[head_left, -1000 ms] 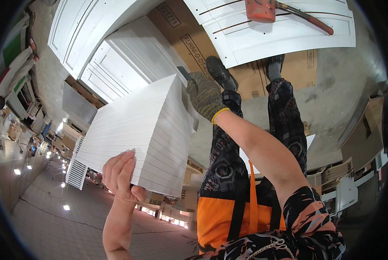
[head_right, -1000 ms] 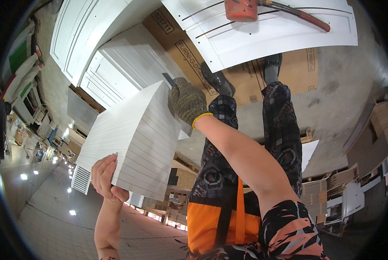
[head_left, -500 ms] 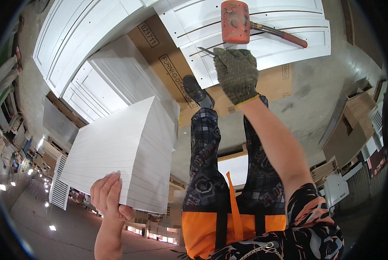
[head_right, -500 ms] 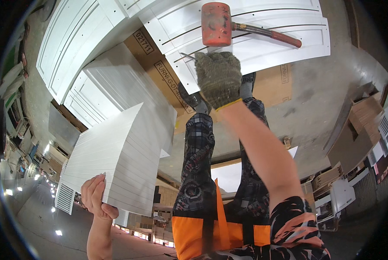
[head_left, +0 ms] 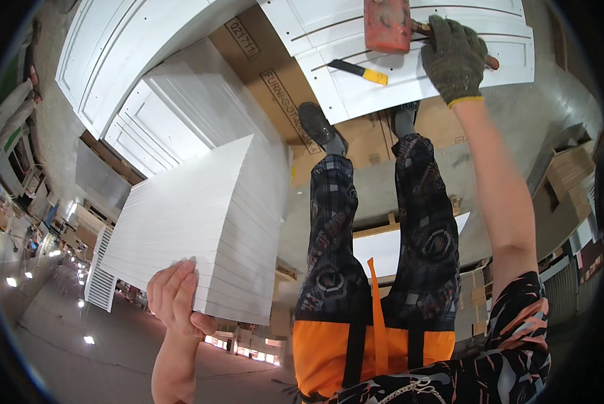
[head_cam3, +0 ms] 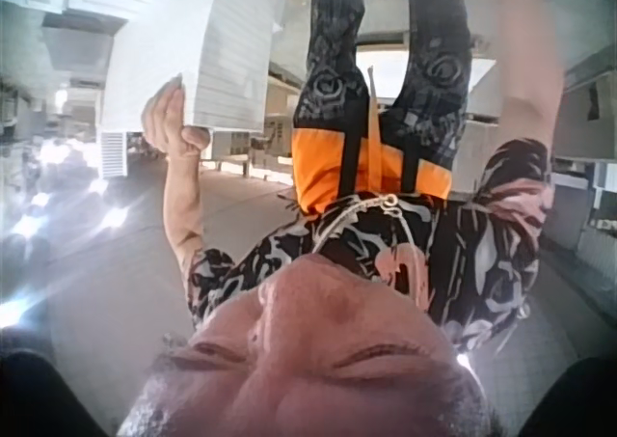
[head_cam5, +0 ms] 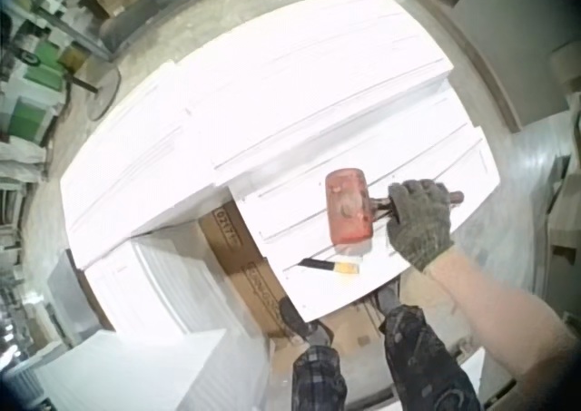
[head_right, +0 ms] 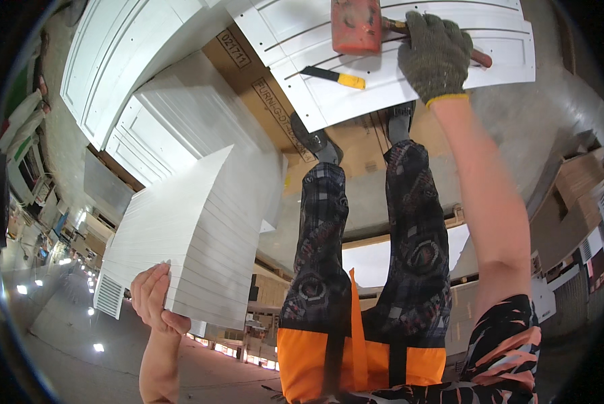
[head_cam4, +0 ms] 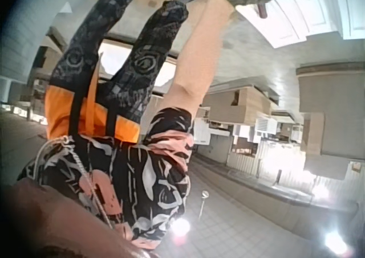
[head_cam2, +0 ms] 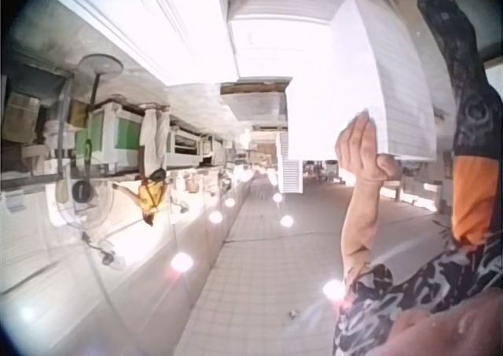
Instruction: The person uses a utility knife to trim the top edge of a white grooved panel and strikes the corner of the panel with a rubber mallet while holding a small metal tool against the surface.
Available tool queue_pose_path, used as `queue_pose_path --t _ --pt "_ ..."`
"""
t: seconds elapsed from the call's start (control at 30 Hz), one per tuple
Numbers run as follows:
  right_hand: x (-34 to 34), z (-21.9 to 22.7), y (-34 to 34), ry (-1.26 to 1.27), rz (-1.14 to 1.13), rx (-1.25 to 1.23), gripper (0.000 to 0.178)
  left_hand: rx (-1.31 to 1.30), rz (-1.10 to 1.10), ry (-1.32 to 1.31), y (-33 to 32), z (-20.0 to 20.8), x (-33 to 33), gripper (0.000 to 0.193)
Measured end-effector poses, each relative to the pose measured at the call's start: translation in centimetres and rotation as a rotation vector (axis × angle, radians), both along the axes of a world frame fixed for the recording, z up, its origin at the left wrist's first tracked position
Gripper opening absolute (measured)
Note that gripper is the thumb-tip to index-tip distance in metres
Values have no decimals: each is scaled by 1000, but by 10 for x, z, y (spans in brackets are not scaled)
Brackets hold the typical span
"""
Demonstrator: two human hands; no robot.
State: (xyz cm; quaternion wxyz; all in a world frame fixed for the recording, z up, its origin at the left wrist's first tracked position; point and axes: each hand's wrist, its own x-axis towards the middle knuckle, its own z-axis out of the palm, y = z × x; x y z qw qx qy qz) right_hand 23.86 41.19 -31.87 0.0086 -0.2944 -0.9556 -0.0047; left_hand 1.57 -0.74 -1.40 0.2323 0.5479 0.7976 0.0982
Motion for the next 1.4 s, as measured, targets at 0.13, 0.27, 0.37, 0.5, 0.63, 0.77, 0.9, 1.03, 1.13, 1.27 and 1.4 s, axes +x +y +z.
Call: queue_pose_path --t 0.13,0.27,0.37,0.5,0.63,0.77,0.9,1.03,1.13,1.27,1.4 --pt "-22 34 -13 -230 -91 -208 25 -12 10 14 -2 -2 2 47" --pt "-23 91 -72 39 -331 -700 21 -5 10 25 -1 -2 0 47" --pt "-14 116 -146 342 -236 -1152 23 -17 -3 41 -3 2 -2 47" --pt "-17 155 -208 179 -595 -1654 25 12 6 29 -2 -2 -1 46" --pt "-11 162 -243 62 -678 -1718 39 17 9 21 -4 -5 0 46" --pt "-7 172 -283 256 -696 -1563 58 -8 -3 32 0 -1 -2 46" --pt "-8 186 -298 157 -716 -1512 62 -11 -1 22 0 -4 -1 46" --pt "-4 180 -294 -67 -527 -1643 71 -22 -5 17 -2 -2 -2 45" --pt "-13 171 -289 97 -705 -1547 68 -25 0 15 -3 -2 -1 45" --pt "-15 155 -310 204 -776 -1553 62 -24 0 21 2 -1 -1 45" --pt "-15 144 -292 -16 -605 -1556 58 -36 -21 -14 -3 1 -2 46"
